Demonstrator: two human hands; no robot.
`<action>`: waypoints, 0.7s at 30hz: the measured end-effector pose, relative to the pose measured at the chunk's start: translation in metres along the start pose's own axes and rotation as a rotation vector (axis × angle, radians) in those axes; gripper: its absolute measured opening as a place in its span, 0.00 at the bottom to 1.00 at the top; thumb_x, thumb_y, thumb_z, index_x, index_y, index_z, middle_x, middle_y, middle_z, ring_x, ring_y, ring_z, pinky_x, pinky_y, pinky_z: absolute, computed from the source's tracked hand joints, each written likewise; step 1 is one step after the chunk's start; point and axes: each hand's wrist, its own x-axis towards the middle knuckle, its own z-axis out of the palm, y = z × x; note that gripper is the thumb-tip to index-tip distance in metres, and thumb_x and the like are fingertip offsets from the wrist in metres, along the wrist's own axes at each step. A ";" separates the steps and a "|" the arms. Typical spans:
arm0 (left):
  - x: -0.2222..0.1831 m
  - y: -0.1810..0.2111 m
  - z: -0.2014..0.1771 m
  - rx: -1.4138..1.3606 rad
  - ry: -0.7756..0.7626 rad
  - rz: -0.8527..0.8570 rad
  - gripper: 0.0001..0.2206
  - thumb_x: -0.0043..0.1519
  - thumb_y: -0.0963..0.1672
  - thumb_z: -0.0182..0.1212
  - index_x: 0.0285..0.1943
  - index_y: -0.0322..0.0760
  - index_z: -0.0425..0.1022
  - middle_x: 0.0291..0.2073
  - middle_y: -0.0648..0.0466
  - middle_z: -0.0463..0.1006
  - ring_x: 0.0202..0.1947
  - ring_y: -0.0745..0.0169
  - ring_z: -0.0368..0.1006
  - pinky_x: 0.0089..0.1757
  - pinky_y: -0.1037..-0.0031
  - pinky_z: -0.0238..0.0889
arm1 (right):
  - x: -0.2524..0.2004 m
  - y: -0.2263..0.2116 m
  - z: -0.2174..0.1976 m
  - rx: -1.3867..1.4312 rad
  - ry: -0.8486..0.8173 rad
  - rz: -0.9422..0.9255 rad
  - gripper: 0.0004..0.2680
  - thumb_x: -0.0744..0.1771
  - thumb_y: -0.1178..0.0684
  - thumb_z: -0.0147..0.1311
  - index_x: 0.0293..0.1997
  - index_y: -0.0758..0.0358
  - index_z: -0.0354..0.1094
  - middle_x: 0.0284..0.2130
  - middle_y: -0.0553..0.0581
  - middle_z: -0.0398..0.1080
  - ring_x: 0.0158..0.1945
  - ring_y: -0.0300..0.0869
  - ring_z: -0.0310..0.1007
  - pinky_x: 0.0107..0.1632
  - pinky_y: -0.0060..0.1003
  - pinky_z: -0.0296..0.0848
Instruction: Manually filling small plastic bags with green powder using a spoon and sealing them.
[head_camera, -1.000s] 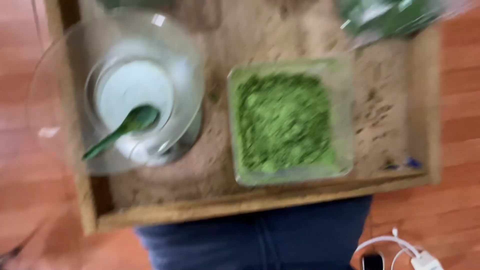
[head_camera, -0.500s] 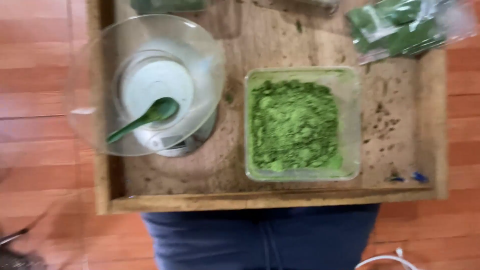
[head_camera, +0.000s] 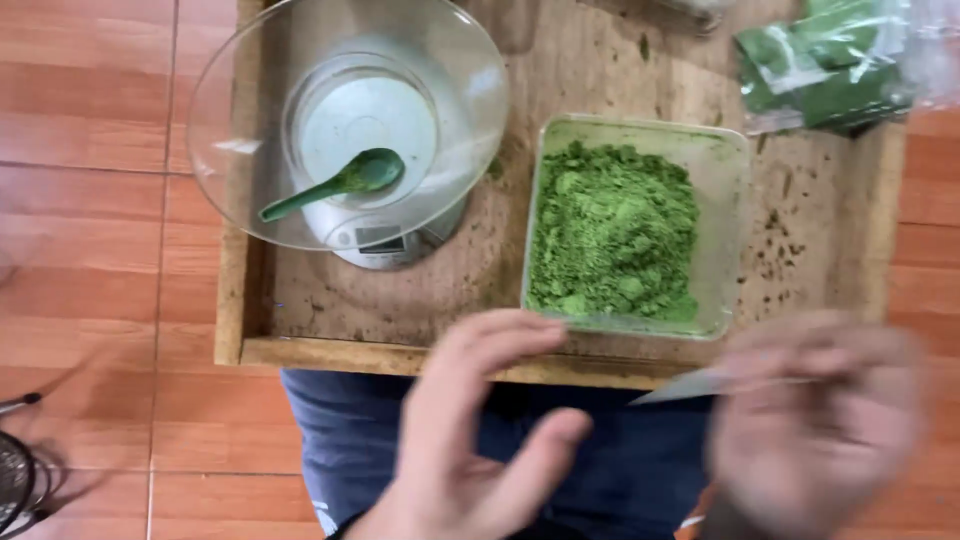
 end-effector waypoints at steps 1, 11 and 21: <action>-0.004 -0.001 0.010 -0.098 -0.067 -0.002 0.19 0.63 0.47 0.62 0.60 0.33 0.70 0.56 0.44 0.77 0.59 0.50 0.77 0.61 0.65 0.68 | -0.013 0.034 0.049 -0.737 -0.064 -0.318 0.10 0.63 0.57 0.63 0.43 0.55 0.62 0.34 0.52 0.68 0.33 0.37 0.72 0.40 0.30 0.75; -0.011 -0.009 0.018 -0.107 -0.020 0.090 0.15 0.65 0.41 0.66 0.59 0.37 0.70 0.41 0.54 0.81 0.42 0.64 0.82 0.51 0.75 0.74 | -0.018 0.046 0.062 -0.877 -0.140 -0.058 0.17 0.64 0.49 0.62 0.53 0.70 0.66 0.42 0.63 0.75 0.42 0.43 0.78 0.48 0.33 0.78; 0.006 -0.027 0.001 -0.150 -0.048 -0.041 0.06 0.55 0.36 0.45 0.33 0.38 0.65 0.32 0.53 0.68 0.36 0.60 0.66 0.40 0.72 0.59 | 0.043 -0.003 0.025 -1.598 0.049 -0.365 0.08 0.74 0.62 0.43 0.52 0.71 0.71 0.44 0.61 0.73 0.44 0.42 0.70 0.44 0.32 0.68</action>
